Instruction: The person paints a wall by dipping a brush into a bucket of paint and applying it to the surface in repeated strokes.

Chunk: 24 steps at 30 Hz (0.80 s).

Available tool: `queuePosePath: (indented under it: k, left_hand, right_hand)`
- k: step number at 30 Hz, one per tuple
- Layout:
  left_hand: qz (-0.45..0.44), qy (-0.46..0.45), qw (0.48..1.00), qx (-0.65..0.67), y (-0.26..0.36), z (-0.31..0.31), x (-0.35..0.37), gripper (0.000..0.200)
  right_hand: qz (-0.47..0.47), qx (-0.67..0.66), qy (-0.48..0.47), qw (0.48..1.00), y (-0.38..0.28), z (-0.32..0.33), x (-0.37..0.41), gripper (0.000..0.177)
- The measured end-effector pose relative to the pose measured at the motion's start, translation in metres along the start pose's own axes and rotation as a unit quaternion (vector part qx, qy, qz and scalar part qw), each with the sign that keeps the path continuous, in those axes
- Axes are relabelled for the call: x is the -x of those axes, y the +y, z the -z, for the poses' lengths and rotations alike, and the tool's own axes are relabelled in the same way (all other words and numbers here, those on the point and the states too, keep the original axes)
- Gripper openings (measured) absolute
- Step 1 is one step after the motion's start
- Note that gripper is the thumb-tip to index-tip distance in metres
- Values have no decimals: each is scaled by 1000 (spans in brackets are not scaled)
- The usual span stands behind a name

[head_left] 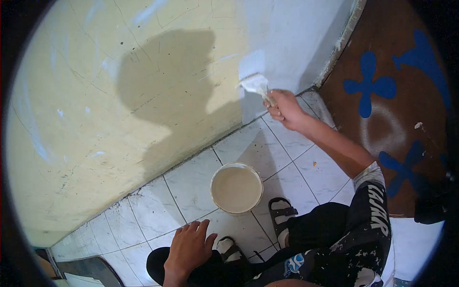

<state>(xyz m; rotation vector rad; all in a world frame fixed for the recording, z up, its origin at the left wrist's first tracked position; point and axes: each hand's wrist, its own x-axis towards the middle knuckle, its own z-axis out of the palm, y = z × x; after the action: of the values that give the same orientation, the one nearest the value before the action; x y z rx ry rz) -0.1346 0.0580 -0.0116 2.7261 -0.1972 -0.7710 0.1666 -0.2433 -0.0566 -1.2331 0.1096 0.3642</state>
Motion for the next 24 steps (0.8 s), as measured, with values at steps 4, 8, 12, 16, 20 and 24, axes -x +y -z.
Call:
queuePosePath:
  k: [4,8,12,16,20,24]
  left_hand:
    - [5,-10,1000,-4,2,1,-3,45]
    - [-2,-7,1000,-7,3,1,-4,45]
    - [0,6,1000,-2,2,1,0,45]
    - [3,13,1000,2,0,-1,1,44]
    - [11,3,1000,2,3,0,-2,44]
    - [7,11,1000,9,3,-1,-2,43]
  right_hand:
    - [103,58,-13,993,-64,-27,29,18]
    - [108,71,-54,990,-69,-16,33,18]
    - [71,-4,50,996,21,19,25,19]
    - [-3,52,49,997,87,73,-1,21]
    - [-22,75,35,996,86,79,-29,20]
    - [-4,53,43,998,32,46,-28,17]
